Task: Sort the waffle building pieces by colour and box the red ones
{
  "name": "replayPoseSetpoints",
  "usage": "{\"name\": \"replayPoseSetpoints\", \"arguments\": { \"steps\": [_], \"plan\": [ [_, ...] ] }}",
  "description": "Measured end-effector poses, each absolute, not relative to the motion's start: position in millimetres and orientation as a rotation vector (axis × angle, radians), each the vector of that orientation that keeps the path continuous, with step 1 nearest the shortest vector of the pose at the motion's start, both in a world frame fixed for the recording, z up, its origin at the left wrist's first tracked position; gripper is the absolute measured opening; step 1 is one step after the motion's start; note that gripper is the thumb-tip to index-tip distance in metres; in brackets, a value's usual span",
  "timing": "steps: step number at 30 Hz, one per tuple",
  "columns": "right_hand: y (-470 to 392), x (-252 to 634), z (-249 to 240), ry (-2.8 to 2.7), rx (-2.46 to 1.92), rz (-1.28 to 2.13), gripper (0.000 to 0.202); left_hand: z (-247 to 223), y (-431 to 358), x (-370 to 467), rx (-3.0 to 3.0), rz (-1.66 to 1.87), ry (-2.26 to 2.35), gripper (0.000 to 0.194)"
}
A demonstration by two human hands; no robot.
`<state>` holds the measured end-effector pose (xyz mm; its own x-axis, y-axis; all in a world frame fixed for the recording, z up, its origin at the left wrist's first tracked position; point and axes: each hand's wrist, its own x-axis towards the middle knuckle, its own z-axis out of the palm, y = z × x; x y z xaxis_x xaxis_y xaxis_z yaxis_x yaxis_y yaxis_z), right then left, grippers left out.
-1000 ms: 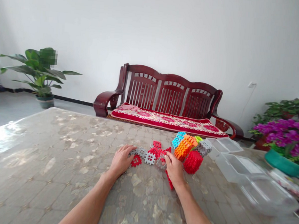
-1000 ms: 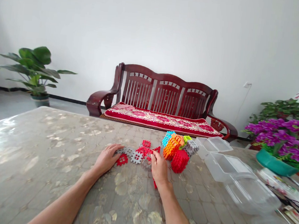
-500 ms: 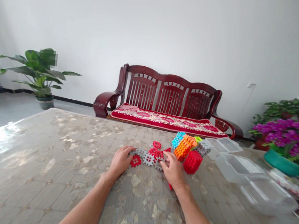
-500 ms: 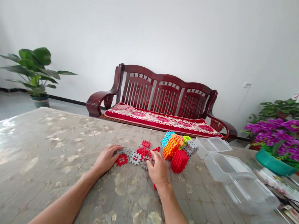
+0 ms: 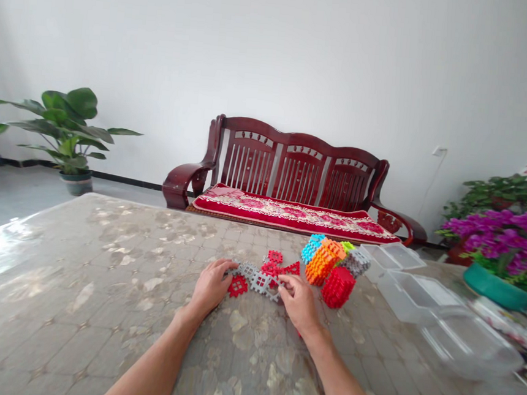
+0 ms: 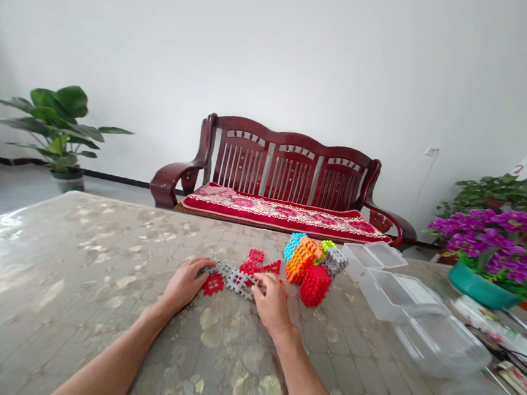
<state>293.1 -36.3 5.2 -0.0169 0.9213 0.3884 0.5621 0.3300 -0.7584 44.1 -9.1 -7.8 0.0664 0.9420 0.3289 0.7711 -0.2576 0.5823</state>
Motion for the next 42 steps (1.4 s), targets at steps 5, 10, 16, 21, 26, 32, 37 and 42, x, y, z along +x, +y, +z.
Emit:
{"name": "replayPoseSetpoints", "arguments": {
  "steps": [5,10,16,21,26,32,37,42],
  "plan": [
    [-40.9,288.1,4.6,-1.808,-1.317,0.576,0.043,-5.8,-10.1,44.5,2.094,0.974,1.733,0.035],
    [-46.5,286.5,9.6,-1.934,-1.351,0.53,0.051,-6.4,-10.4,44.4,2.091,0.979,1.728,0.035],
    [-52.2,286.3,19.2,-2.066,-1.333,0.46,0.059,-3.4,-12.6,45.4,2.087,0.966,1.756,0.035],
    [-53.3,284.9,17.9,-2.107,-1.365,0.369,0.052,-4.2,-12.1,45.6,2.084,0.969,1.759,0.035],
    [-53.5,284.7,13.5,-2.08,-1.393,0.244,0.049,-6.2,-10.6,45.0,2.083,0.972,1.746,0.035],
    [-53.3,284.7,14.4,-2.073,-1.421,0.238,0.05,-4.2,-12.1,45.7,2.081,0.957,1.758,0.035],
    [-52.6,283.4,13.2,-2.093,-1.436,0.227,0.048,-3.9,-12.2,45.8,2.077,0.959,1.766,0.035],
    [-54.0,281.9,11.9,-2.119,-1.458,0.171,0.05,-3.9,-11.8,44.8,2.096,0.955,1.756,0.036]
  ]
}}
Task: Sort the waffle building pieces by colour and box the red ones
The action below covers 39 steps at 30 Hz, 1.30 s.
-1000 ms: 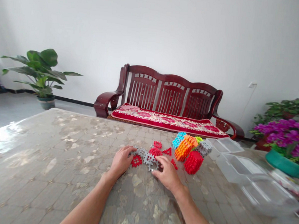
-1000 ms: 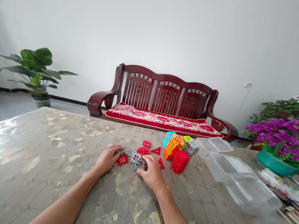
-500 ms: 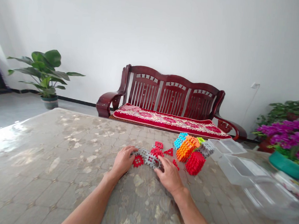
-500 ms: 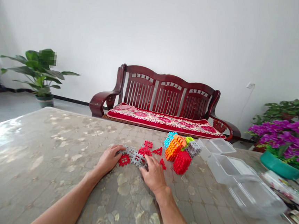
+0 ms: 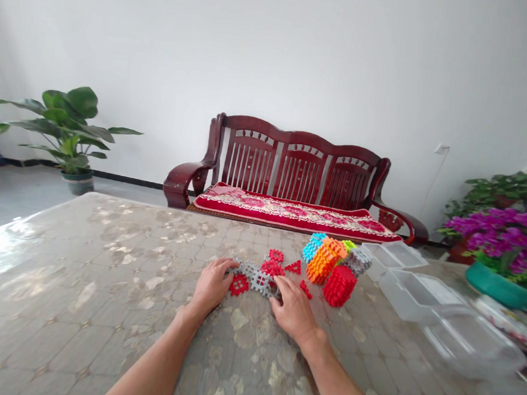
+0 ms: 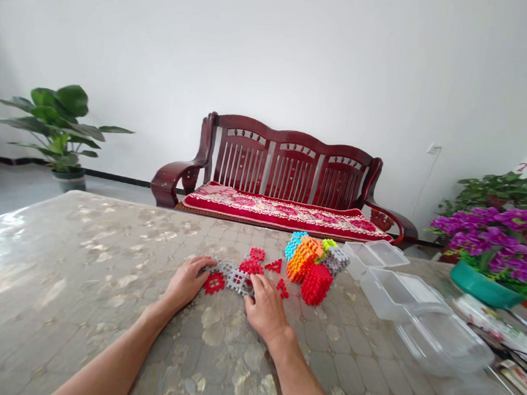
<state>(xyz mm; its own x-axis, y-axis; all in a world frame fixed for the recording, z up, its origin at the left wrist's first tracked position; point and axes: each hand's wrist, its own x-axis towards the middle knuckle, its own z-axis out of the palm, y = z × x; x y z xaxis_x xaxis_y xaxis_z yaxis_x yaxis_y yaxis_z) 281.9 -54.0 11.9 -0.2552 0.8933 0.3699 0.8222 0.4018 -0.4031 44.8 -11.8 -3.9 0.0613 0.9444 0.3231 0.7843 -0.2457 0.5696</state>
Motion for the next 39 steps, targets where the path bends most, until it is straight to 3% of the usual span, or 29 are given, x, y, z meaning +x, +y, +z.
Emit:
{"name": "replayPoseSetpoints", "arguments": {
  "steps": [7,12,17,29,34,39],
  "plan": [
    [-53.2,285.7,8.6,-2.129,-1.408,0.125,0.063,-4.2,-11.8,44.9,2.082,0.965,1.758,0.036],
    [-58.4,280.5,15.1,-2.029,-1.539,0.071,0.05,-7.1,-9.9,44.0,2.082,0.971,1.75,0.035],
    [-59.8,274.7,16.3,-2.007,-1.679,-0.037,0.062,-7.5,-9.8,44.2,2.092,0.965,1.762,0.035],
    [-59.1,277.0,16.4,-2.076,-1.709,-0.053,0.062,-5.3,-10.4,44.3,2.09,0.956,1.753,0.035],
    [-60.5,282.7,40.2,-1.964,-1.61,-0.015,0.054,-2.9,-10.5,44.7,2.085,0.912,1.786,0.036],
    [-59.3,322.7,94.7,-1.662,-1.572,-0.056,0.052,-0.5,-11.2,44.8,2.095,0.893,1.792,0.036]
  ]
}}
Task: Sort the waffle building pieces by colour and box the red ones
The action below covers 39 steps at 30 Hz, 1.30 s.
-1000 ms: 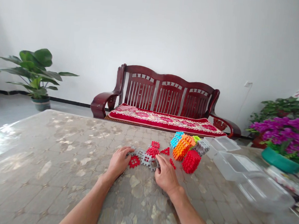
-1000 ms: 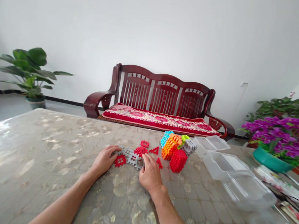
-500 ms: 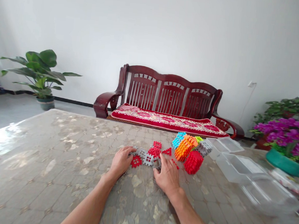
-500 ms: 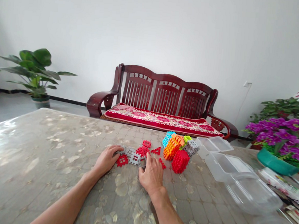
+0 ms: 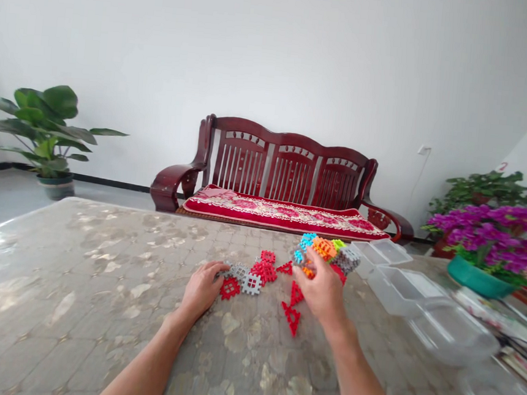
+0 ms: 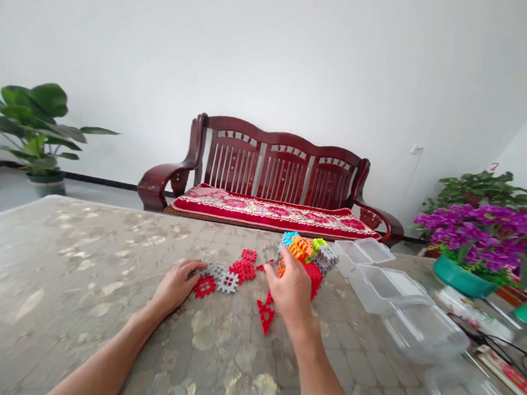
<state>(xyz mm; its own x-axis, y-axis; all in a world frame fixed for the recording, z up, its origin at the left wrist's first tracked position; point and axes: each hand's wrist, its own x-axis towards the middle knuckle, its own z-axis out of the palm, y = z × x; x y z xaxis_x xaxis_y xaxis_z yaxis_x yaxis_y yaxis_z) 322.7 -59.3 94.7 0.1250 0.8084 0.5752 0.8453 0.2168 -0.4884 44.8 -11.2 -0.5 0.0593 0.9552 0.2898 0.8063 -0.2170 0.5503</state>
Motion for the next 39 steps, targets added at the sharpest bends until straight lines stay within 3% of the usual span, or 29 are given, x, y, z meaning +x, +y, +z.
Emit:
{"name": "replayPoseSetpoints", "arguments": {
  "steps": [5,9,22,27,32,39],
  "plan": [
    [-46.3,405.3,141.2,-1.42,-1.768,-0.144,0.06,-0.2,-10.5,44.2,2.104,0.887,1.793,0.036],
    [-31.1,454.0,151.2,-1.458,-2.014,-0.265,0.059,-0.8,-9.7,44.5,2.097,0.874,1.804,0.036],
    [-10.6,465.4,150.2,-1.63,-2.312,-0.267,0.049,-4.5,-7.6,42.8,2.1,0.911,1.804,0.036],
    [-13.9,464.8,152.4,-1.578,-2.27,-0.261,0.052,-3.4,-7.9,43.2,2.097,0.904,1.8,0.036],
    [-27.9,440.4,154.3,-1.523,-2.001,-0.277,0.042,-5.1,-7.6,43.2,2.092,0.916,1.8,0.036],
    [-39.3,335.9,102.4,-1.898,-1.617,0.323,0.032,-3.1,-9.4,44.7,2.051,0.963,1.79,0.036]
  ]
}}
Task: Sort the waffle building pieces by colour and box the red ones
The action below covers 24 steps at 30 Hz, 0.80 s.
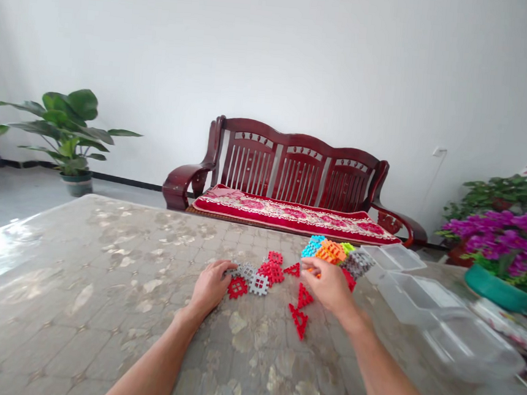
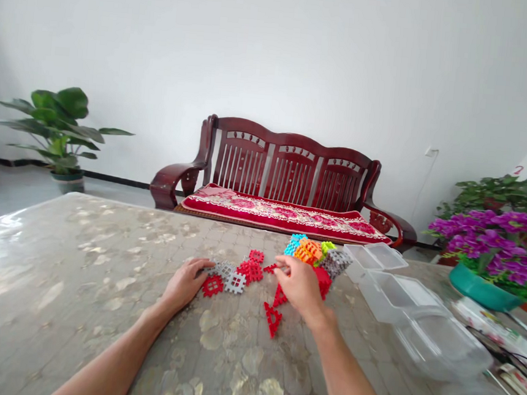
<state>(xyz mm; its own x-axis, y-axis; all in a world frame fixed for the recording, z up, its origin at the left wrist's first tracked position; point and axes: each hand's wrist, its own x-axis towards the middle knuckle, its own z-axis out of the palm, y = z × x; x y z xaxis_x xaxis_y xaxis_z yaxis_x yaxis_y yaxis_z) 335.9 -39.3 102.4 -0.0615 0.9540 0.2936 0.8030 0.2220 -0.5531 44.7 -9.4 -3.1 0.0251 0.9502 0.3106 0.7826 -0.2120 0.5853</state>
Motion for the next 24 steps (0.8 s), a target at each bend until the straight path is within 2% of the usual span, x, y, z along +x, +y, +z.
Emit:
{"name": "replayPoseSetpoints", "arguments": {
  "steps": [3,8,17,24],
  "plan": [
    [-39.5,293.9,71.4,-2.047,-1.625,0.414,0.039,-2.0,-10.0,45.1,2.038,0.977,1.786,0.035],
    [-35.7,257.8,48.4,-2.304,-1.487,0.197,0.052,-0.1,-11.2,45.4,2.022,0.978,1.775,0.035],
    [-37.4,247.7,52.0,-2.414,-1.525,0.055,0.058,-0.6,-11.1,45.7,2.003,1.008,1.763,0.035],
    [-53.1,270.0,68.1,-2.123,-1.416,0.246,0.058,2.0,-12.6,46.2,2.004,0.967,1.783,0.036]
  ]
}}
